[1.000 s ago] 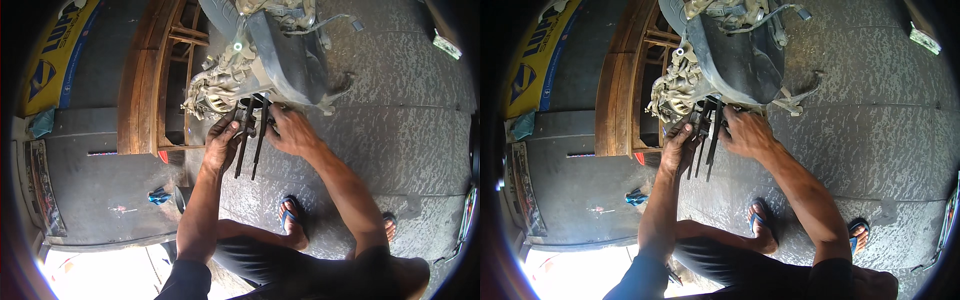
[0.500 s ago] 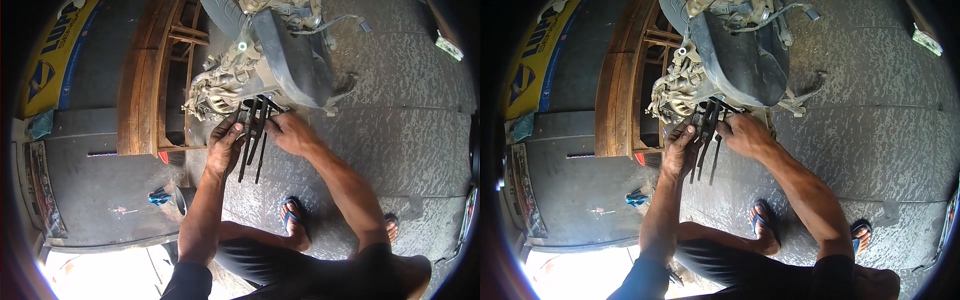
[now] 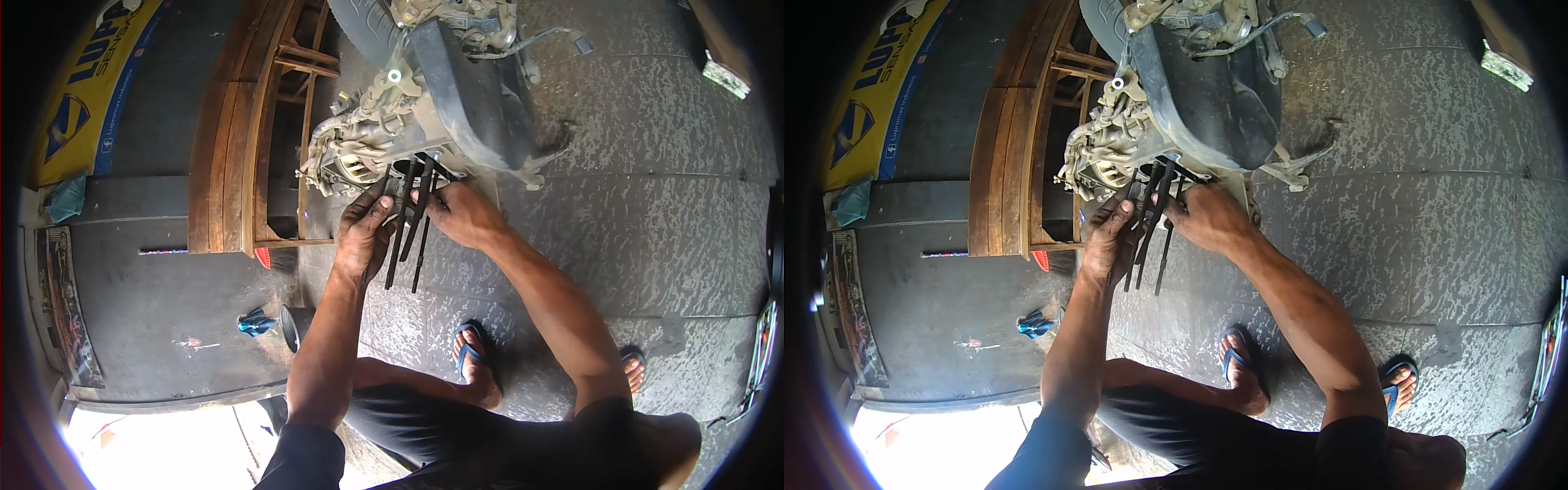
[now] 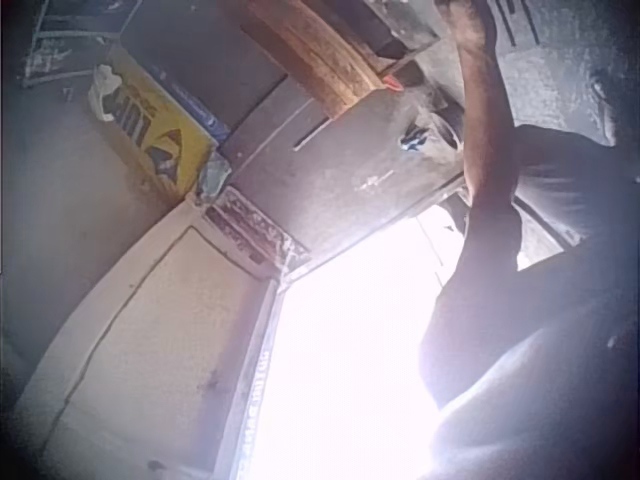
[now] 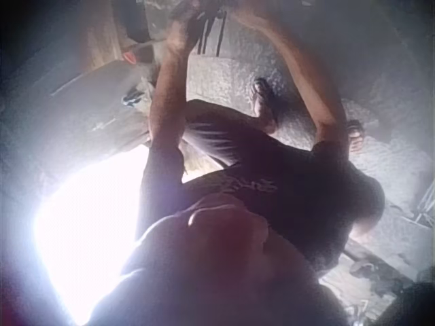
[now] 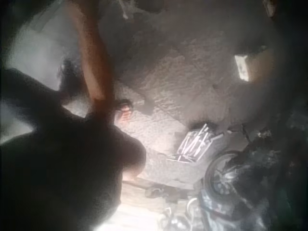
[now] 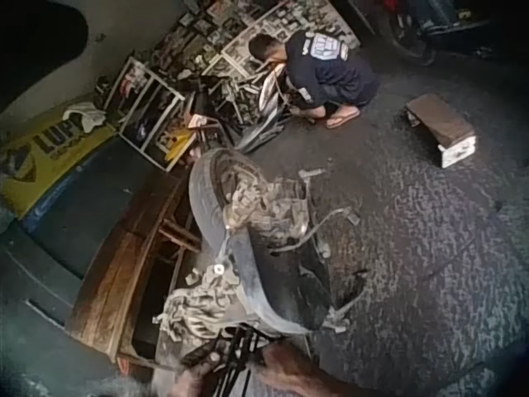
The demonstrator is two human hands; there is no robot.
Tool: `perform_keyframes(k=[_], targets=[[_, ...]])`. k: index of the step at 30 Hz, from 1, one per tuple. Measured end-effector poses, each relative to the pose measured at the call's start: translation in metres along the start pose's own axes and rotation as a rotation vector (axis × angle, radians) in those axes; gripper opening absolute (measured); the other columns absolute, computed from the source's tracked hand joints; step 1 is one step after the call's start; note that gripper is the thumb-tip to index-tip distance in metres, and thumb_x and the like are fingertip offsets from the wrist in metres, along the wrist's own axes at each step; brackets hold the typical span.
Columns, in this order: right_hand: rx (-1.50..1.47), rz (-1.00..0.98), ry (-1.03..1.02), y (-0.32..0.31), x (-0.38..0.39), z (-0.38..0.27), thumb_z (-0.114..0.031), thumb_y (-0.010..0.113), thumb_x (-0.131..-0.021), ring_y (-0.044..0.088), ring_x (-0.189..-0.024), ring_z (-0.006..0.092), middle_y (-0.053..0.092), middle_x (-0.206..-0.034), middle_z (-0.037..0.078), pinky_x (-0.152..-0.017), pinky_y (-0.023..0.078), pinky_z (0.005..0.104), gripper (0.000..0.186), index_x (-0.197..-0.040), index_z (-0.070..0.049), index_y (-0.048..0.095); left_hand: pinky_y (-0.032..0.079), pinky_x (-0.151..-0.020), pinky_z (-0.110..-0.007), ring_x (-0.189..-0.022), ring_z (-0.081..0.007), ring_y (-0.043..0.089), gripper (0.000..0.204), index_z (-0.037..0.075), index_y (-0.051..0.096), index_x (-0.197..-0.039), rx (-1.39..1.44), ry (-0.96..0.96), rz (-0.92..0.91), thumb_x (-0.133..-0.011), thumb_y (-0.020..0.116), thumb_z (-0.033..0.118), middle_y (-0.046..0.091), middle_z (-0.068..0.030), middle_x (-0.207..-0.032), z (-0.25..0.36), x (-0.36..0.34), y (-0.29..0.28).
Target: The person disassembles motorcycle engine parts by hand, using a small tool to adjust components within the engine block and then handling a piston and other metal parts.
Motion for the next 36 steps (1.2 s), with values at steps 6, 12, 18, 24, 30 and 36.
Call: perform_keyframes(k=[6,12,18,24,30,36], targets=[[0.067,0.106,-0.042,-0.006,0.004,-0.008,-0.056,0.042,-0.097,0.066,-0.064,0.0409,0.062,-0.061,0.026,-0.069,0.052,0.0499,0.073,-0.066,0.007,0.065,0.049,-0.086,-0.037,-0.099,-0.0146,0.063,0.035,0.004,0.059,-0.122,-0.060,0.009,0.018,-0.092,0.067,0.020,0.067,-0.0044,-0.109,0.003,0.003,0.004],[-0.025,0.077,-0.014,-0.003,-0.001,-0.001,-0.056,0.043,-0.097,0.067,-0.069,0.0431,0.062,-0.065,0.029,-0.073,0.051,0.0512,0.073,-0.071,0.008,0.066,0.048,-0.087,-0.035,-0.099,-0.0148,0.063,0.036,0.004,0.059,-0.123,-0.042,0.006,0.007,-0.092,0.067,0.021,0.067,-0.0040,-0.109,-0.001,0.000,0.003],[-0.106,0.203,-0.041,0.008,0.002,0.004,-0.057,0.042,-0.097,0.067,-0.075,0.0433,0.064,-0.071,0.029,-0.077,0.051,0.0511,0.072,-0.081,0.008,0.067,0.048,-0.087,-0.035,-0.099,-0.0149,0.063,0.037,0.004,0.058,-0.124,-0.058,-0.004,-0.005,-0.092,0.067,0.021,0.067,-0.0045,-0.109,0.001,0.003,0.005],[-0.243,0.169,-0.048,0.009,0.003,0.002,-0.058,0.042,-0.097,0.067,-0.075,0.0427,0.065,-0.073,0.028,-0.076,0.051,0.0509,0.071,-0.089,0.009,0.067,0.048,-0.090,-0.036,-0.100,-0.0160,0.063,0.037,0.003,0.058,-0.124,-0.032,0.005,-0.002,-0.092,0.067,0.020,0.067,-0.0054,-0.110,-0.002,0.001,0.002],[-0.255,0.019,0.080,0.019,-0.001,0.011,-0.059,0.043,-0.096,0.066,-0.069,0.0380,0.064,-0.068,0.023,-0.070,0.050,0.0483,0.070,-0.092,0.007,0.066,0.049,-0.091,-0.036,-0.102,-0.0168,0.063,0.038,0.003,0.057,-0.125,-0.037,-0.001,-0.013,-0.092,0.067,0.019,0.067,-0.0062,-0.111,-0.002,0.000,-0.001],[-0.392,0.164,-0.081,0.017,0.002,0.007,-0.056,0.046,-0.096,0.064,-0.066,0.0358,0.061,-0.065,0.022,-0.066,0.046,0.0478,0.064,-0.088,0.005,0.065,0.050,-0.089,-0.034,-0.101,-0.0162,0.063,0.040,0.002,0.057,-0.126,-0.044,0.007,-0.017,-0.092,0.067,0.019,0.067,-0.0065,-0.111,-0.001,0.000,0.001]])
Point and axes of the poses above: each hand's wrist, its own x-axis away from the middle knuckle, its own y-axis out of the palm, z = x × y, the point moved 10 cm from there along -x, towards the middle knuckle
